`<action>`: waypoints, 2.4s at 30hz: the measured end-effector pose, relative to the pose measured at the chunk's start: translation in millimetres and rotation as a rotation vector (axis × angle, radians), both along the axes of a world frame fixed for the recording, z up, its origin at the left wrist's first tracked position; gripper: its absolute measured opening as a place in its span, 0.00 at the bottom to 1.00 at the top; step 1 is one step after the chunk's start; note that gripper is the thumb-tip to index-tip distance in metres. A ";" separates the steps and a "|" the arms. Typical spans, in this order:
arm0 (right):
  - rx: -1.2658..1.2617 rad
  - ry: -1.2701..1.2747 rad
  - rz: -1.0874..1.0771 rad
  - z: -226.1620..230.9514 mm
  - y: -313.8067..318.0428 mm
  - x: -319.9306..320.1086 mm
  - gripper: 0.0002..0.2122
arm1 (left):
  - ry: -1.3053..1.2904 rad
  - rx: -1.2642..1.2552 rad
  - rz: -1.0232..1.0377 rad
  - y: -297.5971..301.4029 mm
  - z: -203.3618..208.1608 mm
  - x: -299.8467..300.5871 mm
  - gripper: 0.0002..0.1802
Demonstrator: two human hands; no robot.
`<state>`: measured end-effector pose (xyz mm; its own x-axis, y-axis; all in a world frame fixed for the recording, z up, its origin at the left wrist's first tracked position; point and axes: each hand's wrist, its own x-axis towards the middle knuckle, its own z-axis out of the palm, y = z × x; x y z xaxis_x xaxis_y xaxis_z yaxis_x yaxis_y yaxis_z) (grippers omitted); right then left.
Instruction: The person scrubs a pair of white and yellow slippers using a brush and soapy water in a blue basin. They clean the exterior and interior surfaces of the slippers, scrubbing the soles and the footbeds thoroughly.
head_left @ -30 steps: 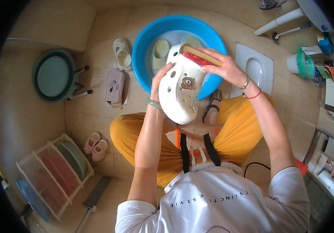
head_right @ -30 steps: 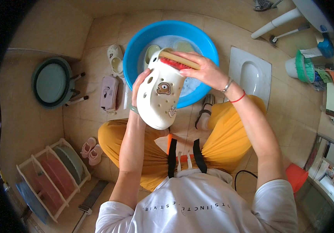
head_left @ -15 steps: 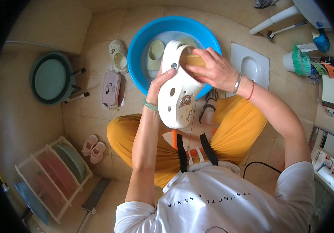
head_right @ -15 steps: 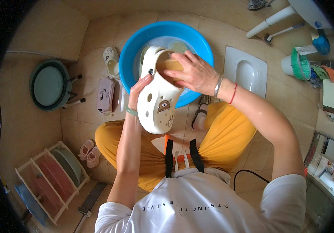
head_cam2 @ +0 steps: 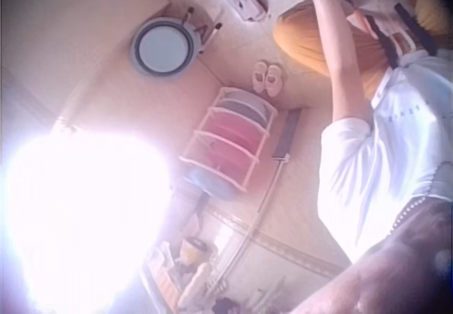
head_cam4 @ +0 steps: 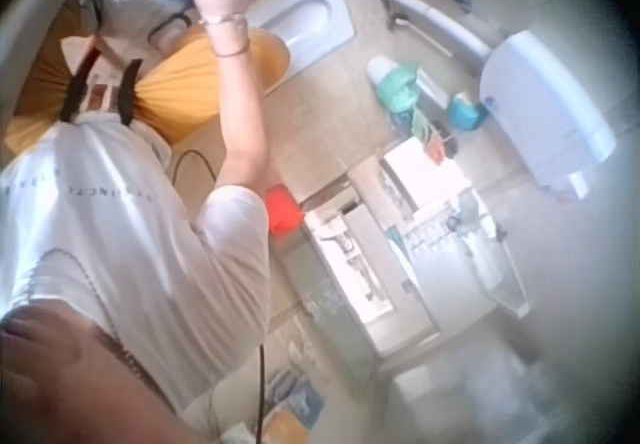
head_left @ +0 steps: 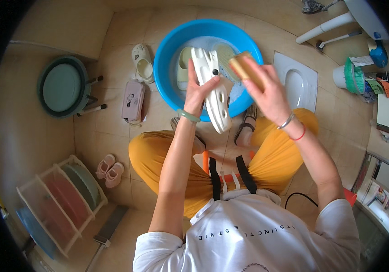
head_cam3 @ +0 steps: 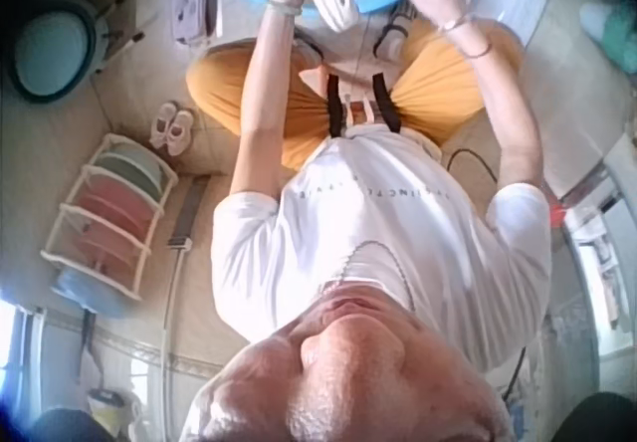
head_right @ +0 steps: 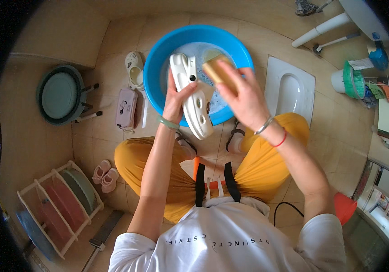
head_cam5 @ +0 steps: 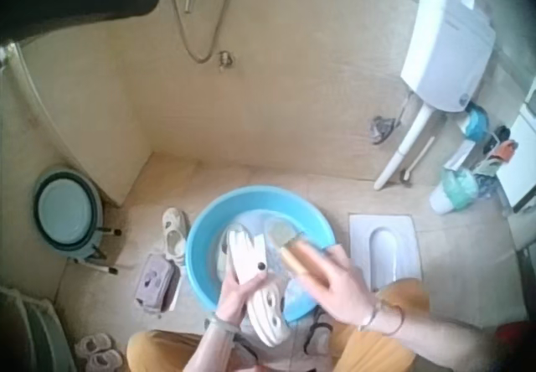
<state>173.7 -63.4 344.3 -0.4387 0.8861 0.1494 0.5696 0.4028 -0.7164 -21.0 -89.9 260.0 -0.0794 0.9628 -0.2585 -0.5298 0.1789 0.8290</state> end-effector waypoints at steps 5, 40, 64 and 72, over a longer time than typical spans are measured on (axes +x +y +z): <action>0.151 -0.269 0.039 -12.9 0.7 -60.7 0.21 | 0.131 0.044 0.033 4.8 -20.3 13.3 0.58; -1.008 0.353 -0.041 -36.5 63.1 12.1 0.40 | 1.526 0.606 -0.109 -5.8 -10.2 16.2 0.50; 0.006 -0.078 -0.006 -76.4 -54.5 -36.4 0.26 | -0.176 -0.224 0.458 1.1 -42.8 24.7 0.33; -0.167 -0.320 -0.260 -99.9 26.7 -64.6 0.25 | -0.385 -0.215 0.364 0.7 -45.8 36.6 0.25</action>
